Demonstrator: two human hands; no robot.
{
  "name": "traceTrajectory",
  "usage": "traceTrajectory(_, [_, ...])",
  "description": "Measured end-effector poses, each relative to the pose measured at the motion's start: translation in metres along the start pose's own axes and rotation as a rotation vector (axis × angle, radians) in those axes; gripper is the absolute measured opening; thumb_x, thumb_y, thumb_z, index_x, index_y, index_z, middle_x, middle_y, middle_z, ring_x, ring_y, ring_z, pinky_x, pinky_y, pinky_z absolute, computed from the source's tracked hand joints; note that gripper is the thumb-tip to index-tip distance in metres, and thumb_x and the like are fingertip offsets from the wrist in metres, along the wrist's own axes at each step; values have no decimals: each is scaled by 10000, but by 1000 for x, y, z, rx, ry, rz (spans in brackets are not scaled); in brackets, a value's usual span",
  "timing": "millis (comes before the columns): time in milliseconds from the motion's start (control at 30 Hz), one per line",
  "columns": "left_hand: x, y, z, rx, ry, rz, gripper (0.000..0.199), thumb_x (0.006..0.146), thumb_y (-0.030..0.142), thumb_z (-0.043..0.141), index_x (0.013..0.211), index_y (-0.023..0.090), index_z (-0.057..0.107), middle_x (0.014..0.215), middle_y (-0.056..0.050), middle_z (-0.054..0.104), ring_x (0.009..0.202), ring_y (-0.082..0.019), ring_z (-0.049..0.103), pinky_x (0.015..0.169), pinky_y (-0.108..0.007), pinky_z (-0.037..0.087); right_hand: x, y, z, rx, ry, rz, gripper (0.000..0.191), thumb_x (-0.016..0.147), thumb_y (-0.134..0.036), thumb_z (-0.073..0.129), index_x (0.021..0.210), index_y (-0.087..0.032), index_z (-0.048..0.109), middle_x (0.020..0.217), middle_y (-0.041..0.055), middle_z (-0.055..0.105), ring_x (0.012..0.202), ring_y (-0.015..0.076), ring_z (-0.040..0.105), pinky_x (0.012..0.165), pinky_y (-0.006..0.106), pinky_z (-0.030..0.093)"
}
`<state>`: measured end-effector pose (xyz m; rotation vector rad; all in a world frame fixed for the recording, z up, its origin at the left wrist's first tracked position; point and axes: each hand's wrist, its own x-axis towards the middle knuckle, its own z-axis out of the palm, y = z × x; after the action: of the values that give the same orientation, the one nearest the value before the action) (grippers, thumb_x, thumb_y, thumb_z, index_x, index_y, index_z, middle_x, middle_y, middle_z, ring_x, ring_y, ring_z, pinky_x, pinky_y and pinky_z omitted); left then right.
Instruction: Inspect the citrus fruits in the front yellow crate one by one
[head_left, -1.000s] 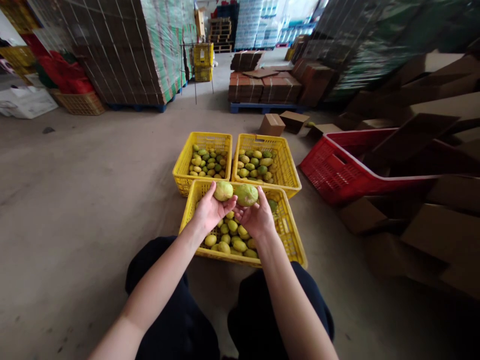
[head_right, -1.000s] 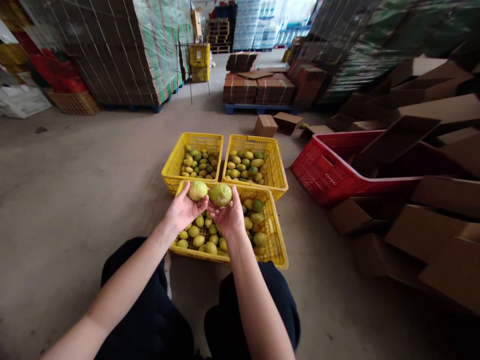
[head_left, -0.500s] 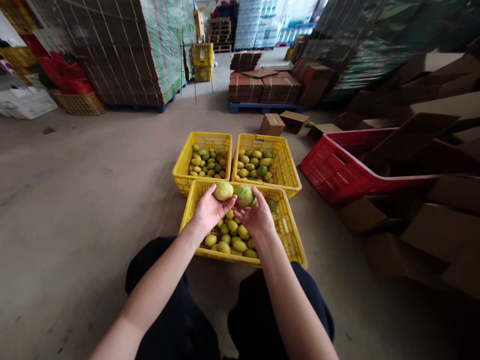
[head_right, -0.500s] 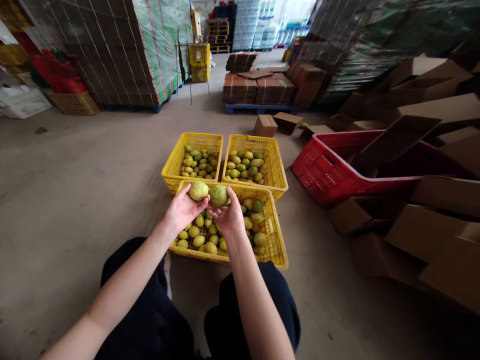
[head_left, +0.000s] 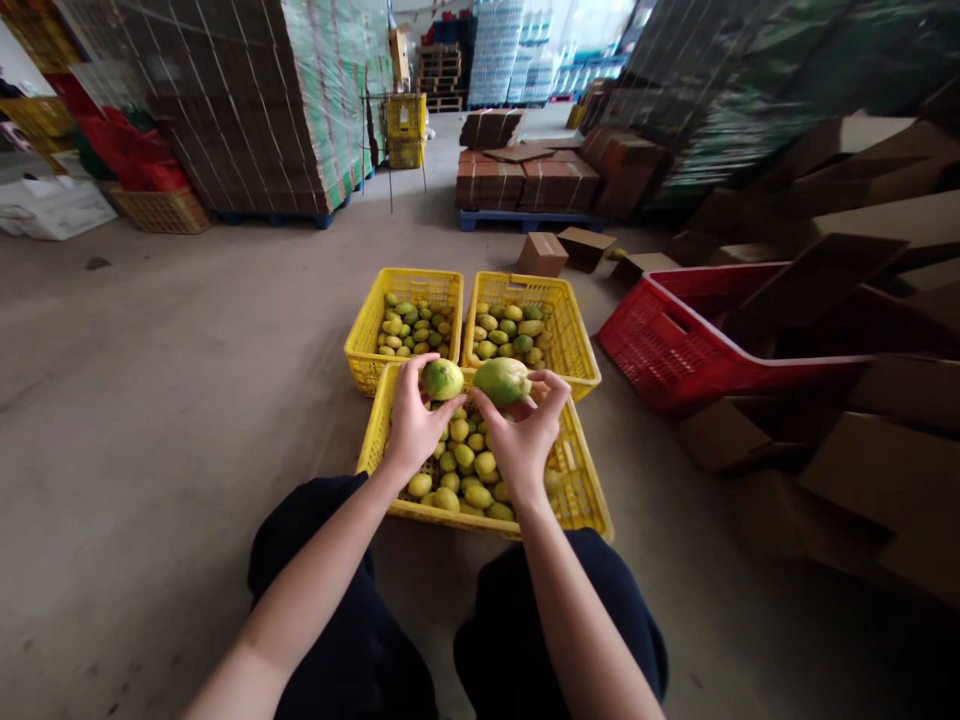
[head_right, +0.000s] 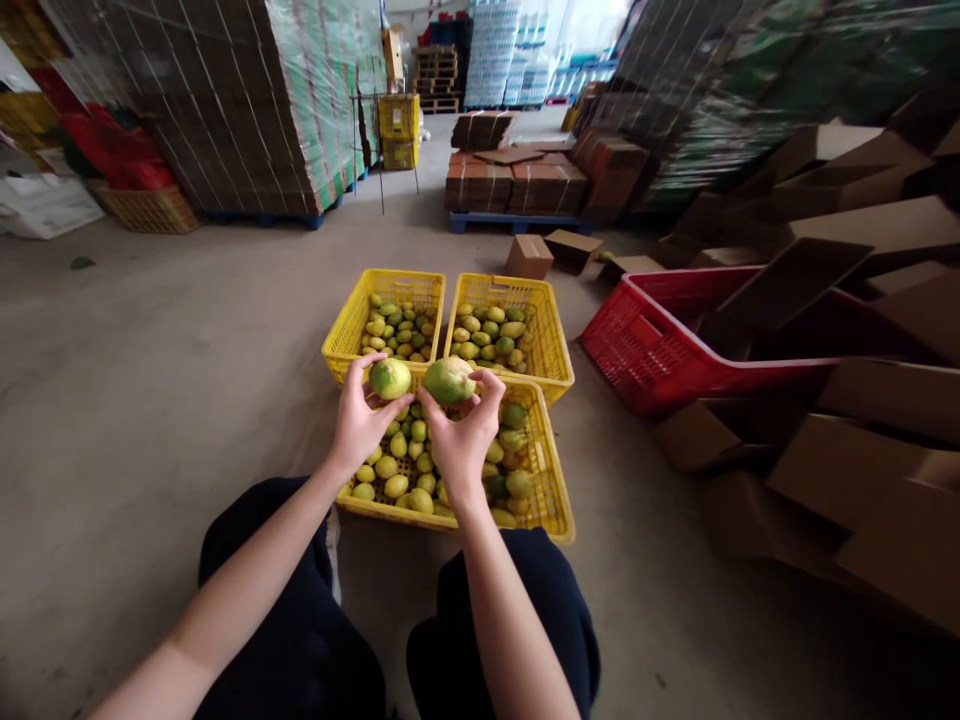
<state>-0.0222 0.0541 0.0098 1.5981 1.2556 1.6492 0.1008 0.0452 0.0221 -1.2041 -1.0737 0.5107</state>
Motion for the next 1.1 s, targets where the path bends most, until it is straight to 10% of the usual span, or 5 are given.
traceTrajectory(367, [-1,25,-1,-138,-37,-29,365,727,154,652,1059,251,537,1196,-84,498,1228,-257,396,1094,-434,235,-8,3,1,178,-52,-38,575,578,-127,695,1079,-282,459,1229,64,490,1169,239,481,963,418,430])
traceTrajectory(800, [-2,26,1,-149,21,27,367,701,92,663,1025,240,575,1155,-71,538,1203,-225,446,1083,-390,273,-7,6,-3,51,0,-237,522,582,-92,687,1038,-268,502,1182,64,526,1158,243,502,915,417,463])
traceTrajectory(1100, [0,33,0,-338,60,-196,455,602,68,740,1002,240,607,1199,-66,543,1208,-237,459,1004,-344,390,-7,-5,-4,154,-27,-133,531,566,-97,738,1032,-268,548,1171,45,551,1138,224,520,949,379,446])
